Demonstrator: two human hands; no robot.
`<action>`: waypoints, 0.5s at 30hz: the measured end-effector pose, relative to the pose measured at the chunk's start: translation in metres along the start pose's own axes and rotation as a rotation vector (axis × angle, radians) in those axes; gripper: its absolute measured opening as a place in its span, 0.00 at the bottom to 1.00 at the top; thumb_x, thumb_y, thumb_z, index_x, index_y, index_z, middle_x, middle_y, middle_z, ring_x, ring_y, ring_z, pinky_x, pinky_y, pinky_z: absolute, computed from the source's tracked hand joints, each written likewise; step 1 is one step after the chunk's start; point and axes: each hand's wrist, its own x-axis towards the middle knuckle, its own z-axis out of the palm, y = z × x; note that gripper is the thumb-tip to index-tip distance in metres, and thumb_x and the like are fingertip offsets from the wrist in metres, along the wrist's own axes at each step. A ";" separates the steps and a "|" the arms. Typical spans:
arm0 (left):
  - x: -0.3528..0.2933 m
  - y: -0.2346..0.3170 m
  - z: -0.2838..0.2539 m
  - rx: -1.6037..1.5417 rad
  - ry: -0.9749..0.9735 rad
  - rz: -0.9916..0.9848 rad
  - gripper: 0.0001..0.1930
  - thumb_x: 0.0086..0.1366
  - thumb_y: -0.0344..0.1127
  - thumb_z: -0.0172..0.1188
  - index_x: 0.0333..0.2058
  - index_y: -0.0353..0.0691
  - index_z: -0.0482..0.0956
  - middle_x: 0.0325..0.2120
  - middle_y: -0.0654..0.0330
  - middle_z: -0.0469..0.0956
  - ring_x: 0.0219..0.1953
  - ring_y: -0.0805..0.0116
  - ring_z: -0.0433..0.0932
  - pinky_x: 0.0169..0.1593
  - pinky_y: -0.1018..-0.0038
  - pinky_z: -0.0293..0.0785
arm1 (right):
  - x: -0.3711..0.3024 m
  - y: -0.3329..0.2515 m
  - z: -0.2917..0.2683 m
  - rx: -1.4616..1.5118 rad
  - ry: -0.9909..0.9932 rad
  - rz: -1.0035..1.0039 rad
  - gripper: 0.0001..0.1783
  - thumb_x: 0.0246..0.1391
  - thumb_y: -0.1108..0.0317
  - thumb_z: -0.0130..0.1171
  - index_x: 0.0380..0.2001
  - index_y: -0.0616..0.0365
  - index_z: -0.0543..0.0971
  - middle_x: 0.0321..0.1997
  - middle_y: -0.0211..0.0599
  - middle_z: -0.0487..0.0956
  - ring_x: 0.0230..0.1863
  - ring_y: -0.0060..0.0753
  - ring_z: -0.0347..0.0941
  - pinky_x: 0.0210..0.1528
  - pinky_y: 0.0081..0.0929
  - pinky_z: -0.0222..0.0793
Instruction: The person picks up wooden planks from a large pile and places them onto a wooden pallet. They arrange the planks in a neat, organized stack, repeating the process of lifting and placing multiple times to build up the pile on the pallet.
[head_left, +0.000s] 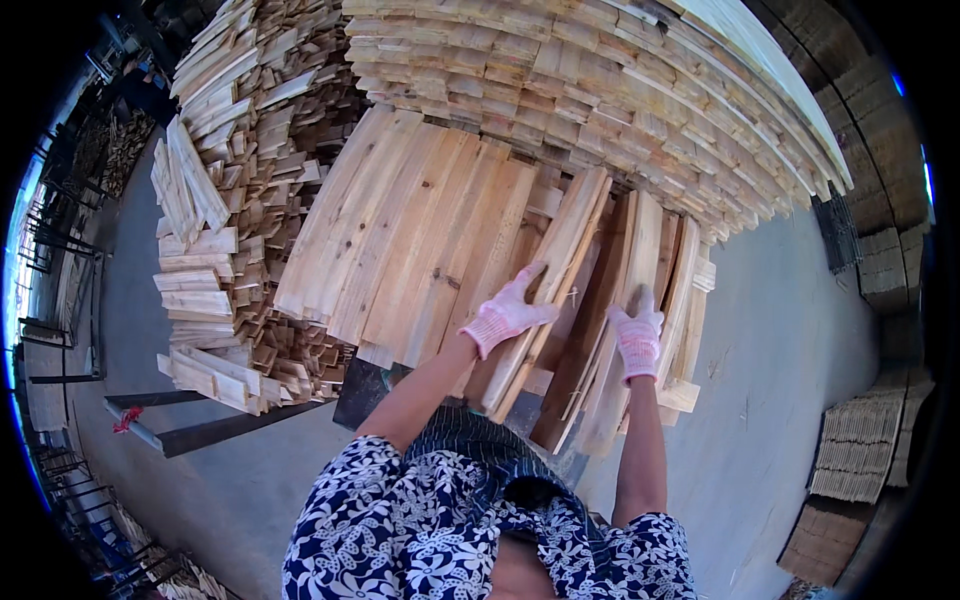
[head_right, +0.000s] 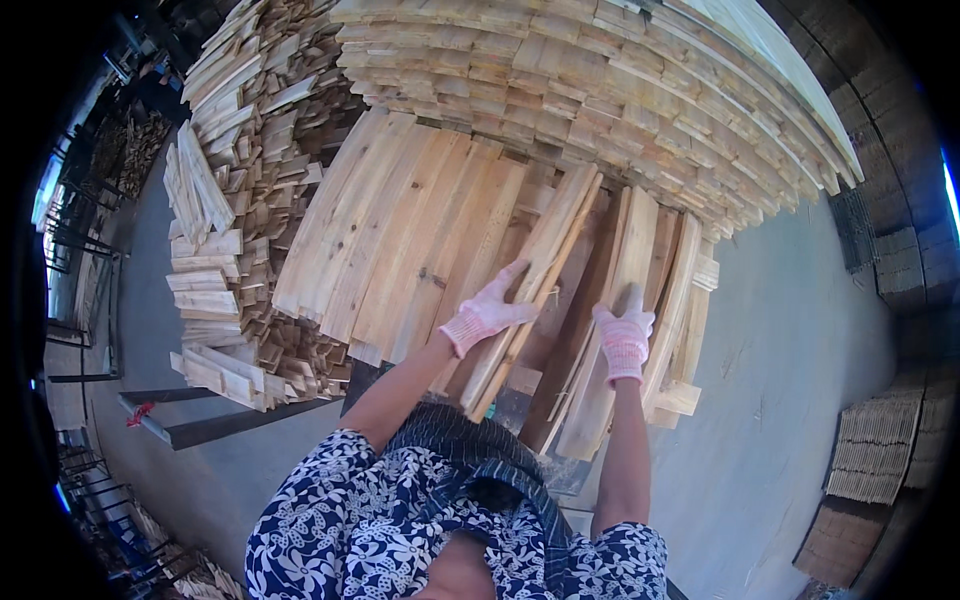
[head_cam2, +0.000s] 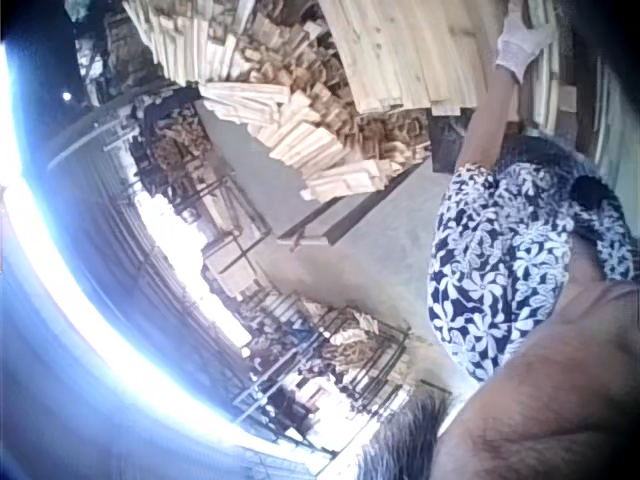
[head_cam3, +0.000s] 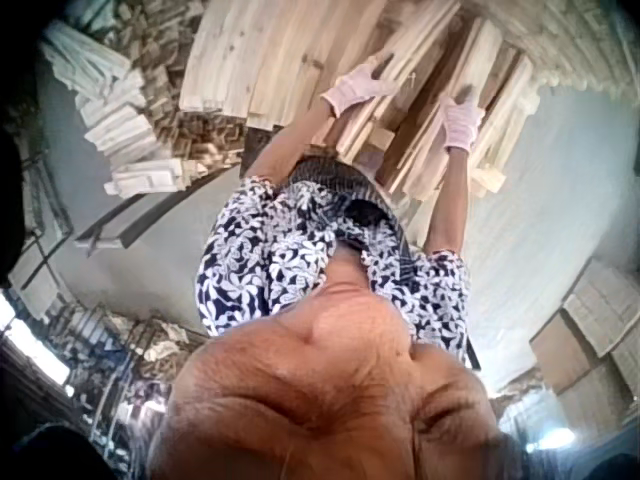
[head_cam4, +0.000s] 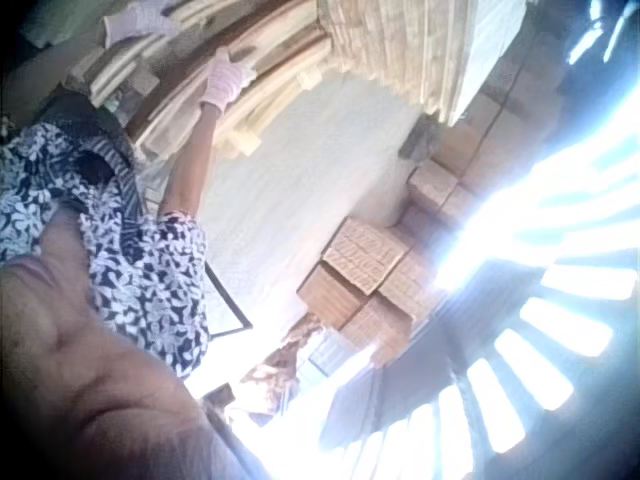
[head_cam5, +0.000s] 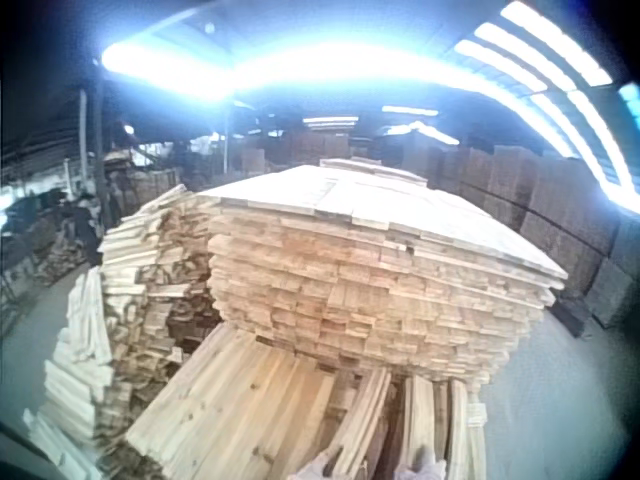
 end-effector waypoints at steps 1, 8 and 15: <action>-0.019 0.014 -0.024 0.162 0.042 0.060 0.54 0.51 0.48 0.76 0.74 0.48 0.55 0.62 0.41 0.73 0.64 0.50 0.73 0.68 0.64 0.68 | -0.008 -0.005 0.011 0.033 0.013 -0.021 0.54 0.48 0.48 0.71 0.76 0.38 0.57 0.67 0.64 0.64 0.69 0.64 0.63 0.69 0.49 0.63; -0.060 0.051 -0.131 1.169 0.183 -0.282 0.50 0.56 0.59 0.70 0.74 0.61 0.55 0.64 0.38 0.64 0.64 0.35 0.68 0.65 0.52 0.69 | 0.003 -0.069 0.147 0.262 -0.047 -0.125 0.45 0.54 0.43 0.64 0.72 0.41 0.61 0.66 0.67 0.64 0.65 0.68 0.68 0.63 0.54 0.69; -0.051 0.000 -0.141 1.205 0.352 -0.248 0.46 0.56 0.56 0.71 0.71 0.58 0.60 0.57 0.39 0.70 0.59 0.38 0.71 0.61 0.51 0.71 | -0.020 -0.124 0.150 0.124 -0.173 -0.140 0.37 0.61 0.44 0.57 0.70 0.38 0.62 0.67 0.66 0.64 0.61 0.70 0.70 0.61 0.58 0.69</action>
